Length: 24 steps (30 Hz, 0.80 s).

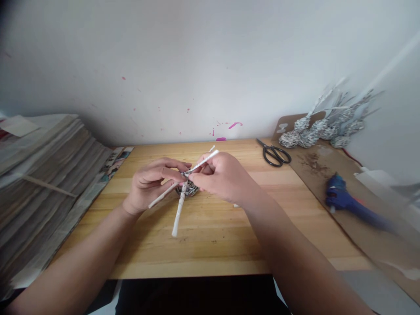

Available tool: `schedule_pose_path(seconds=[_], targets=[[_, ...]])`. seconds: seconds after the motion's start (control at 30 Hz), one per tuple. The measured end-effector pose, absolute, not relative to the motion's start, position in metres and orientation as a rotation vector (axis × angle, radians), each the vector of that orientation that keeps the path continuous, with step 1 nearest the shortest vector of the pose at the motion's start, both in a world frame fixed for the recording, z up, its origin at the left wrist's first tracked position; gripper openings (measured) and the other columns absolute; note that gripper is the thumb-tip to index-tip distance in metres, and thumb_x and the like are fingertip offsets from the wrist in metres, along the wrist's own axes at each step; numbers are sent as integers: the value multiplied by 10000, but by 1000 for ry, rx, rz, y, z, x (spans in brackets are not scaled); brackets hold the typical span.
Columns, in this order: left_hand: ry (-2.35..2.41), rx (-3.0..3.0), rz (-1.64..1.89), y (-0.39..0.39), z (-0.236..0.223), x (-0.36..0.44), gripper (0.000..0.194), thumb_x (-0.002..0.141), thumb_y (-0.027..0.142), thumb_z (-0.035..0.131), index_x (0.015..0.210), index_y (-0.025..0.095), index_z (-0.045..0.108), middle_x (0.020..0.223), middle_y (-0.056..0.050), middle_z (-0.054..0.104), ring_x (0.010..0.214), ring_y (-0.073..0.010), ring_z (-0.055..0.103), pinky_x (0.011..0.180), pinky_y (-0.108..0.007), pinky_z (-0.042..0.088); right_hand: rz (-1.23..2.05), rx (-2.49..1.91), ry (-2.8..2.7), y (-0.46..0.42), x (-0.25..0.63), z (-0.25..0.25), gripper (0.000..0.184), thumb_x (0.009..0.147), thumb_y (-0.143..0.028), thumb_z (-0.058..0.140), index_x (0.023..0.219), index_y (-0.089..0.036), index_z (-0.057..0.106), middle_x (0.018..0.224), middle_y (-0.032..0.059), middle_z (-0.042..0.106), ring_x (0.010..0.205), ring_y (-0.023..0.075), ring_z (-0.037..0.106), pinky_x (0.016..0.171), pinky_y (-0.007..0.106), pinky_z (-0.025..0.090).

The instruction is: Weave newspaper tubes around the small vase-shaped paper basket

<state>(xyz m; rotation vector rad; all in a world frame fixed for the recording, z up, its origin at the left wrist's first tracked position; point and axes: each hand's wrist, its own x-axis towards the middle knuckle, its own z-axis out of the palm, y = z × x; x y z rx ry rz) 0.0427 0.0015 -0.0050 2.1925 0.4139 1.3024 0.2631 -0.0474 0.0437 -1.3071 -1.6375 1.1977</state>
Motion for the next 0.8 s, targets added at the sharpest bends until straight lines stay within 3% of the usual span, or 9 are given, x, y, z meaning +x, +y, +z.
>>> schedule_pose_path(seconds=[0.2,0.5,0.7,0.8], targets=[[393,2277,1302,-5,-5,44,96,933,156,736,949,205,817,1053,-108,780,1041,-209,773,930,-342,641,920,-1421,-1728,-54,260,47,113,754,-195,721,662,-214,658,552,-44,560,497,87,451,439,251,301],[365,2360,1247,-11,-10,45,151,956,143,698,1028,224,802,1157,-111,747,1135,-228,743,986,-380,626,449,-1497,-1860,-66,247,49,218,713,-90,654,602,-223,520,561,-36,568,526,101,438,515,274,305],[375,2351,1306,-10,-8,48,103,938,128,717,974,200,782,1126,-115,753,1049,-205,755,923,-338,625,613,-1422,-1827,-64,248,48,169,789,-133,667,657,-219,607,543,-45,565,508,101,468,512,273,333],[401,2286,1367,-8,-9,50,64,915,138,751,936,195,770,1075,-107,773,988,-185,758,875,-304,623,754,-1337,-1847,-62,254,49,78,827,-173,681,768,-218,705,695,-10,693,612,132,602,567,277,435]])
